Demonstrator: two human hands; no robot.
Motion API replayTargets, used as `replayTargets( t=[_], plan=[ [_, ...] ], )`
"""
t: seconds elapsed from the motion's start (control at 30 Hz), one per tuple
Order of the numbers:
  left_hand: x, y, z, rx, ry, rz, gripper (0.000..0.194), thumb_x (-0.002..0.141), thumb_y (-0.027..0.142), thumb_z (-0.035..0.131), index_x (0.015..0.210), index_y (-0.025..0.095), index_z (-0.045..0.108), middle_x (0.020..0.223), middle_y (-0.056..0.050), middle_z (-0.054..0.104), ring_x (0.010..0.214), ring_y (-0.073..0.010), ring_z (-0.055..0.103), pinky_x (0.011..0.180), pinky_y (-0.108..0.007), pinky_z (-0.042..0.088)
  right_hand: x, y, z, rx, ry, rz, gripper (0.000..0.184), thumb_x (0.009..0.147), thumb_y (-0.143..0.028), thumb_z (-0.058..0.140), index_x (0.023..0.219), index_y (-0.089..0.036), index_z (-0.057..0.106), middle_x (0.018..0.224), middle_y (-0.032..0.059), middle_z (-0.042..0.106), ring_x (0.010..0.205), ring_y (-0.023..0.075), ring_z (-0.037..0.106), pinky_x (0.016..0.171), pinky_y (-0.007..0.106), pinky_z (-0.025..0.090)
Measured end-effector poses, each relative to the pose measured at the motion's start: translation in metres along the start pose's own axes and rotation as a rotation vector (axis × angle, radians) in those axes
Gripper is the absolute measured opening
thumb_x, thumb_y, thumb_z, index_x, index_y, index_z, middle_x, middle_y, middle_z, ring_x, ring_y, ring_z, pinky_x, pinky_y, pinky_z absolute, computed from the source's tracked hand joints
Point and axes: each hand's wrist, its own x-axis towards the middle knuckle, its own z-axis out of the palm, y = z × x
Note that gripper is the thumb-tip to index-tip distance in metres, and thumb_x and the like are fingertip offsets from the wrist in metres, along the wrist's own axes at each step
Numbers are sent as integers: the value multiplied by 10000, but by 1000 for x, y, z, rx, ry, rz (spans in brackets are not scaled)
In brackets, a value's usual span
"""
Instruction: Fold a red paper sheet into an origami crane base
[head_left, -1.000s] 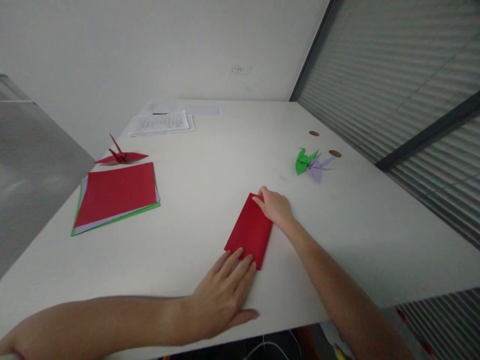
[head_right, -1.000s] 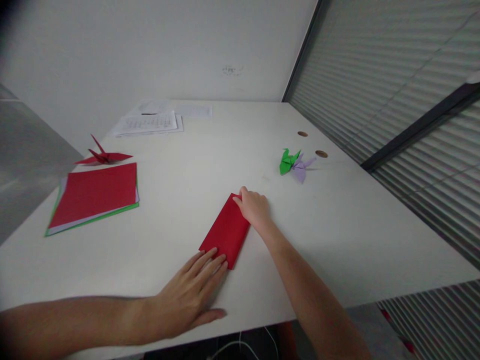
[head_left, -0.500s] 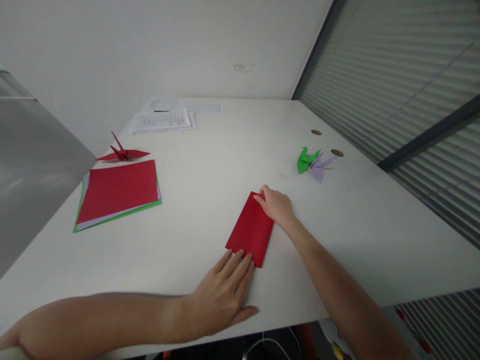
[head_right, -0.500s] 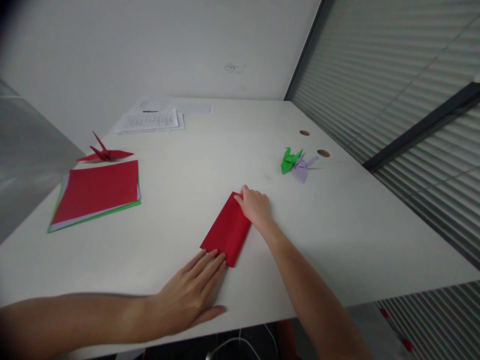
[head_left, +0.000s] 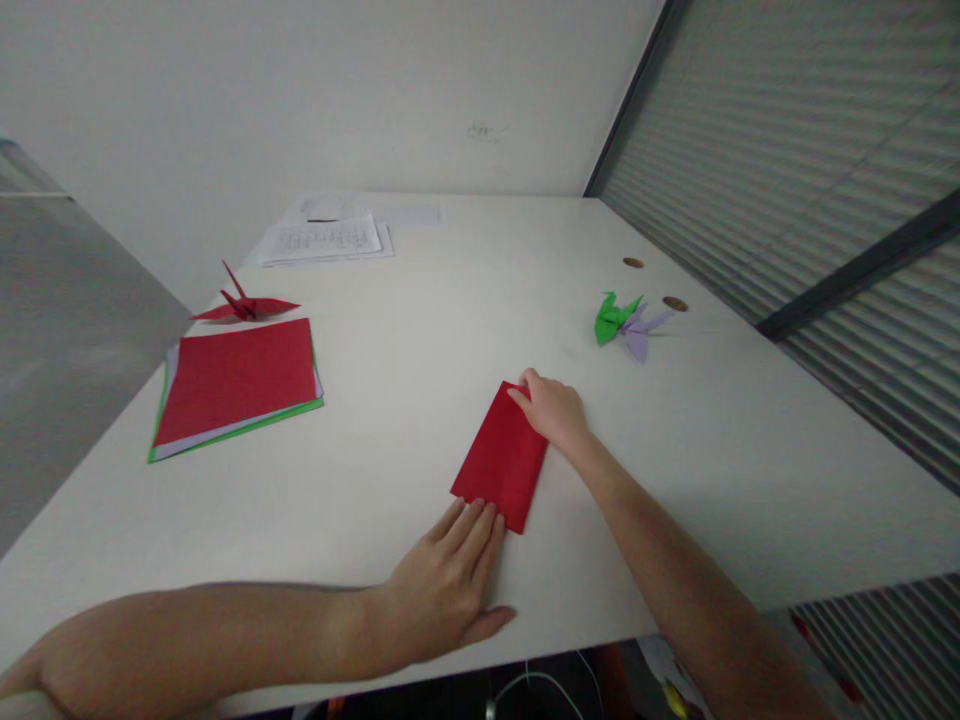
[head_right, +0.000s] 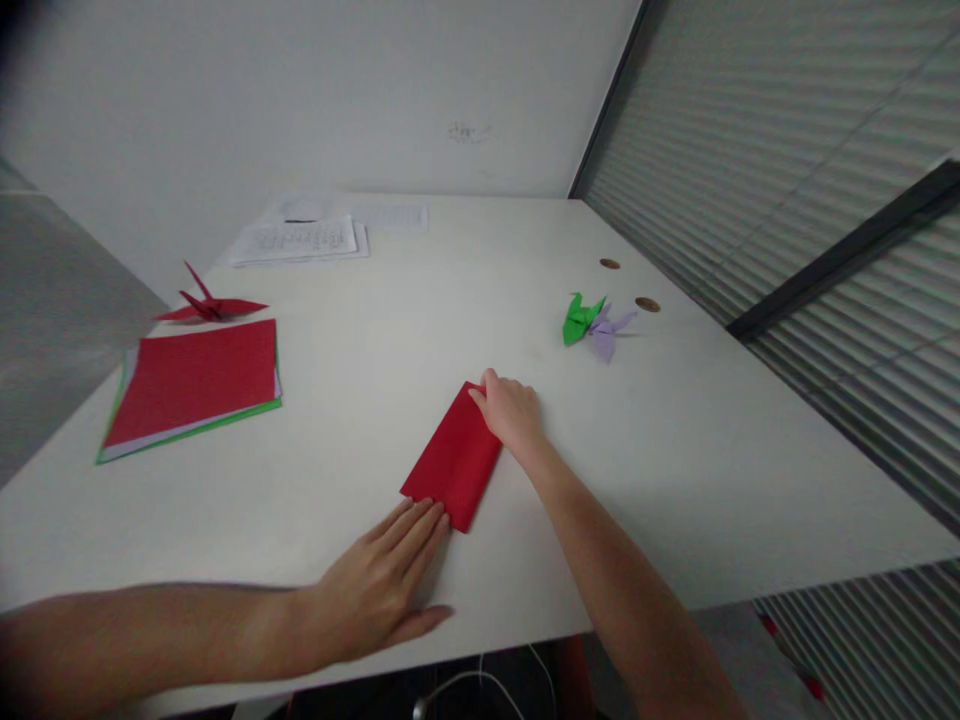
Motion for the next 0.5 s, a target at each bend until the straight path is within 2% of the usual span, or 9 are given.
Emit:
replayTargets(
  t=[0.5],
  plan=[
    [1, -1, 1, 12, -14, 15, 681, 948, 536, 399, 1297, -37, 518, 1309, -262, 559, 1250, -375, 512, 1062, -487, 407, -2, -2, -2, -27, 26, -12, 236, 973, -404, 436, 1036, -199, 533, 903, 96, 715, 836, 246, 670, 661, 315, 382]
  ],
)
